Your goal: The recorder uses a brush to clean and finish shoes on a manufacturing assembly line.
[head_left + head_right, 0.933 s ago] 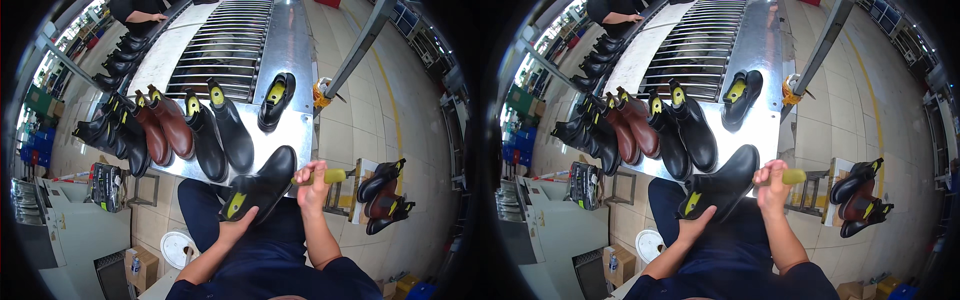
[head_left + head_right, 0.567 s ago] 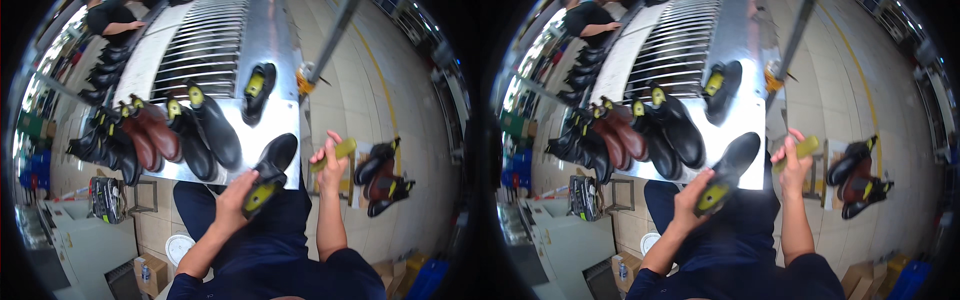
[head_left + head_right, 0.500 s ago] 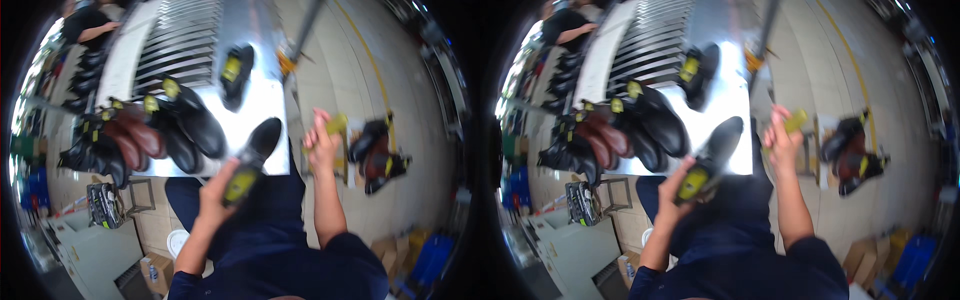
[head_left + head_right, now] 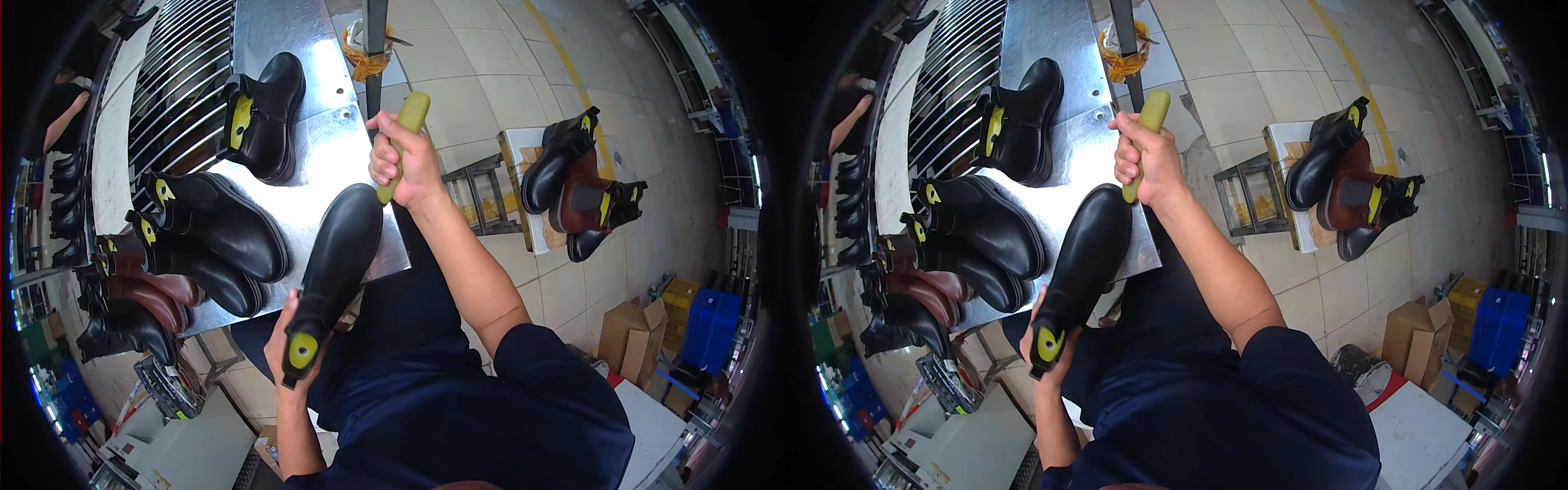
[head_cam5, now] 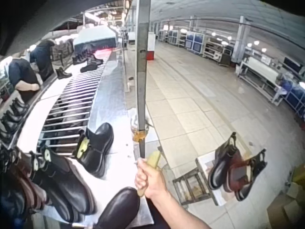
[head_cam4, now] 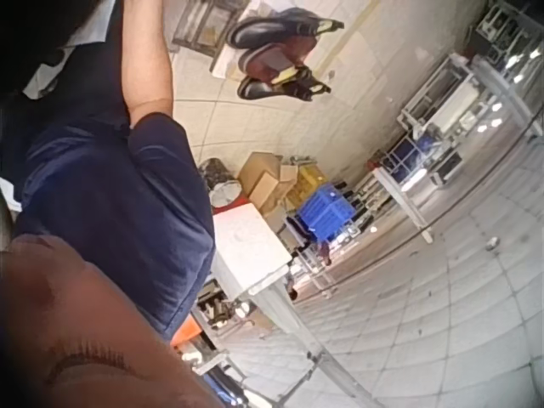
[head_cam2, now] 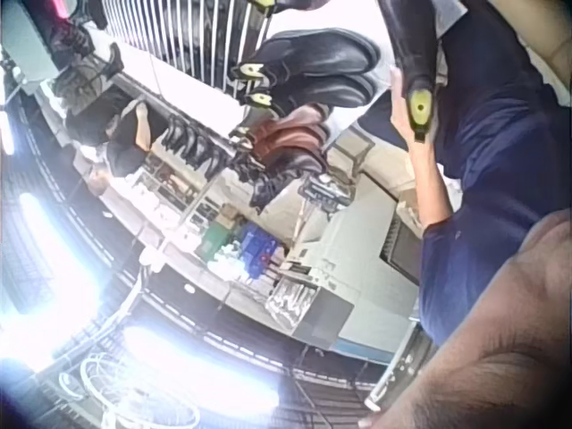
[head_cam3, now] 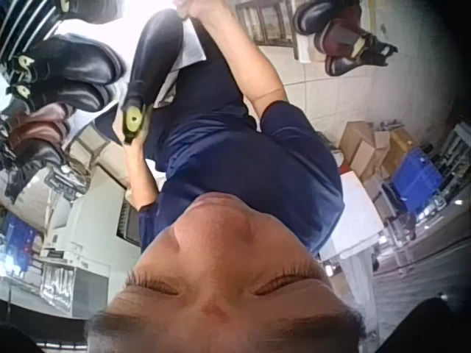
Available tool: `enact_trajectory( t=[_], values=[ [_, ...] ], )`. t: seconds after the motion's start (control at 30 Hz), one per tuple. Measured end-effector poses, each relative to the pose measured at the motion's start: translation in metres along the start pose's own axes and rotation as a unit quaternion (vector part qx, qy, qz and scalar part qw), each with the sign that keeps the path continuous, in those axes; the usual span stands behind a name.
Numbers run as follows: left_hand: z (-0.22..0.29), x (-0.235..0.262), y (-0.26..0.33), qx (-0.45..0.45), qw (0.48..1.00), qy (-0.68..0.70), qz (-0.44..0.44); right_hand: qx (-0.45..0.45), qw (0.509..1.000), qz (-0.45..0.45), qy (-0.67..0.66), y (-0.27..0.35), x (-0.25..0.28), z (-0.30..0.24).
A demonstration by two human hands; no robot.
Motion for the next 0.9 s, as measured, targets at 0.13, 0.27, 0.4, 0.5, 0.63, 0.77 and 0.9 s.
enact_trajectory(
  t=[0.13,0.27,0.4,0.5,0.63,0.77,0.9],
  values=[
    [0.006,-0.006,0.021,-0.099,0.992,-0.019,0.08,0.018,0.997,-0.048,0.053,-0.006,-0.025,-0.012],
    [0.011,-0.008,0.022,-0.133,0.985,-0.03,0.102,0.026,0.995,-0.049,0.083,-0.003,-0.025,-0.007],
    [0.015,-0.008,0.02,-0.141,0.985,-0.034,0.091,0.086,0.988,-0.131,0.009,0.014,-0.028,-0.028],
    [0.014,-0.007,0.022,-0.143,0.985,-0.035,0.089,0.091,0.984,-0.15,0.034,0.022,-0.04,-0.026],
    [0.011,-0.004,0.025,-0.142,0.985,-0.04,0.093,0.078,0.986,-0.13,0.075,0.022,-0.048,-0.016],
    [0.004,0.005,0.043,-0.07,0.991,0.009,0.112,0.047,0.991,-0.053,0.116,0.033,-0.045,0.014],
    [-0.032,0.006,0.102,0.139,0.99,-0.014,-0.022,0.026,0.986,-0.003,0.168,0.053,-0.039,0.039]
  ],
)
Point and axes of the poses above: each hand's wrist, its own y-axis away from the middle knuckle, its own x-axis out of the back of the hand, z = x × y, the point moved 8 cm from there along -y, towards the middle knuckle, and after that the axes turned 7 degrees about -y, right-handed, at the moved point
